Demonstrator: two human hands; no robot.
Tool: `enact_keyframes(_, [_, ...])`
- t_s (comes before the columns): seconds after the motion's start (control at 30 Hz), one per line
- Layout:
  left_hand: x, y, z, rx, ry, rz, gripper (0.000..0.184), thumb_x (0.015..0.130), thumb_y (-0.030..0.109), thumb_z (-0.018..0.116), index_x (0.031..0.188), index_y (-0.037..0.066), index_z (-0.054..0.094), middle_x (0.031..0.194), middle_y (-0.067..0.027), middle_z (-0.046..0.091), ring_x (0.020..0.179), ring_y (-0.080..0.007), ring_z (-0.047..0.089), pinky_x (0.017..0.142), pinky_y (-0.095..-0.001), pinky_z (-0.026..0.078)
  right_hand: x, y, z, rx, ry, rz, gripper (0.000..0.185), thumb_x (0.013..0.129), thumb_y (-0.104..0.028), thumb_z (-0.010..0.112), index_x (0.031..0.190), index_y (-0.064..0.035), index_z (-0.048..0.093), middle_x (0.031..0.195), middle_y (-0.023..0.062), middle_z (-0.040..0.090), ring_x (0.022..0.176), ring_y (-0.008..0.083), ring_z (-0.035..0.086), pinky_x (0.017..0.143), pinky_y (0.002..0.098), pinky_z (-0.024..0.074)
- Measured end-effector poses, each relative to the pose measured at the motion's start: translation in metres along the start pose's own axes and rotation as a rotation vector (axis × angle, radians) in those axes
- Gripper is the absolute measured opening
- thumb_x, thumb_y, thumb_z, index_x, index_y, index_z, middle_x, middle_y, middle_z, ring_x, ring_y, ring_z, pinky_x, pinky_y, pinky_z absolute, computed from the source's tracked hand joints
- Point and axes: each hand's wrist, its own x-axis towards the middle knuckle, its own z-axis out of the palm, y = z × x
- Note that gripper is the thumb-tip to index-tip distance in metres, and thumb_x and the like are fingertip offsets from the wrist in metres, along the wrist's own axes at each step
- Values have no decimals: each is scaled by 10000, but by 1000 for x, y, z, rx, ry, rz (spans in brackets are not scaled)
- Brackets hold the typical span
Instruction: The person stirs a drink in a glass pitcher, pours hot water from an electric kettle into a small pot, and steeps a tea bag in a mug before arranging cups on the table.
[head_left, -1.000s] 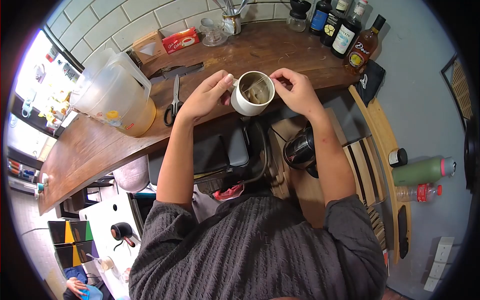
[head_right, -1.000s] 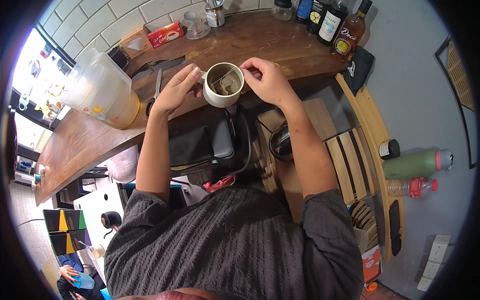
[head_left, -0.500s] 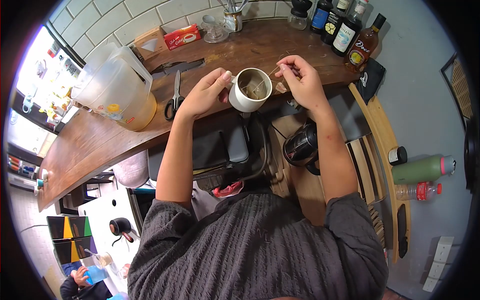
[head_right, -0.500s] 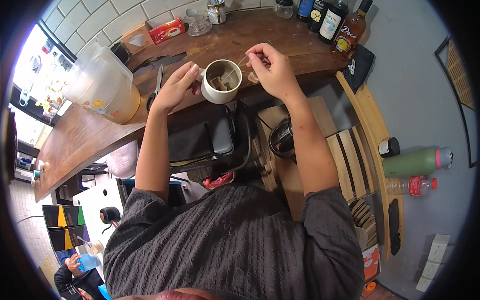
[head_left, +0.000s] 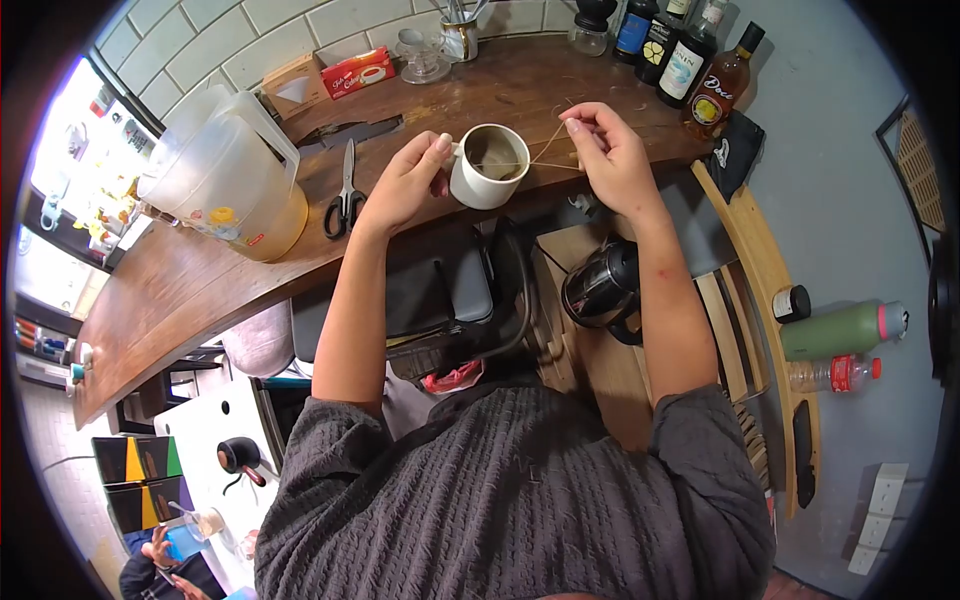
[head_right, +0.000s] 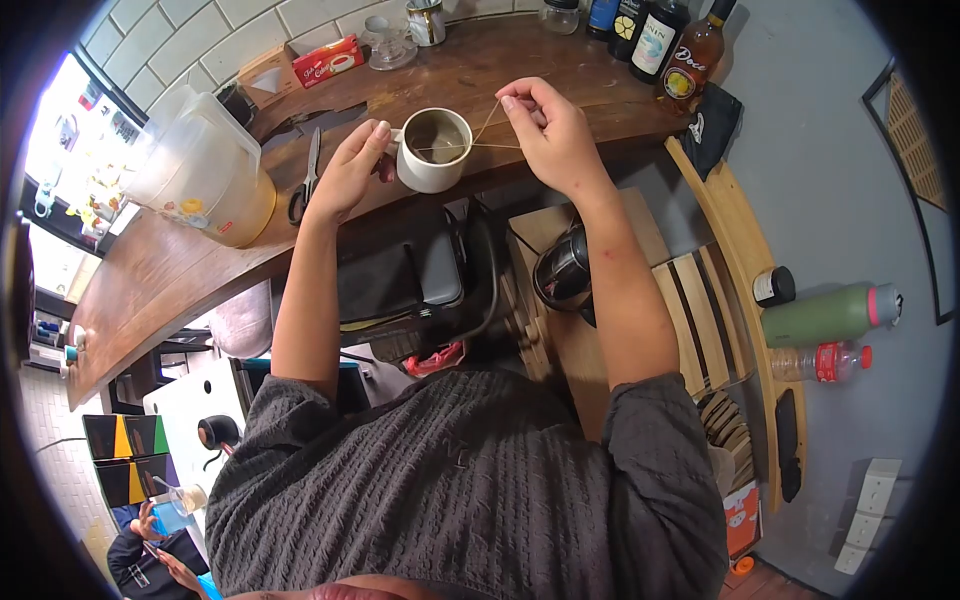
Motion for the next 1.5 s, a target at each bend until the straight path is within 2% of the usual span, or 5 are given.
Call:
enact_keyframes(0.13, [3,-5,-2,-12,4,-5,326,1025,352,422,907,70,532,756,8,521,656,-74,507,630,-236,428,-1,-3,-3,-198,30,-136,126,942,-124,576,1011,-28,621,740,-42,543,629,28,436,579,191,383])
enact_keyframes(0.7, [16,-17,-3,-45,86,12,358,1010,387,453,933,51,548,750,8,511,625,-67,496,582,-224,408,-2,-13,-10,-150,-64,147,207,929,-199,612,979,-4,660,665,-5,553,597,54,529,556,226,433])
enact_keyframes(1.03, [25,-28,4,-86,127,14,358,1010,387,453,899,59,542,753,17,502,627,-73,490,596,-225,414,-6,7,-13,-307,-130,-25,147,837,-121,661,910,6,641,608,-29,483,584,51,465,567,224,410])
enact_keyframes(1.43, [29,-33,4,-125,151,-18,357,1003,397,464,899,63,537,783,11,503,640,-76,482,614,-223,411,-10,9,-5,-429,7,178,175,863,-160,629,876,14,628,599,91,580,538,149,541,567,289,444])
enact_keyframes(1.5, [28,-32,3,-130,168,-44,361,1002,404,463,909,64,542,786,10,510,640,-76,485,615,-222,413,-10,18,-4,-653,41,-77,238,891,-222,613,847,11,628,647,120,620,582,189,589,584,300,453])
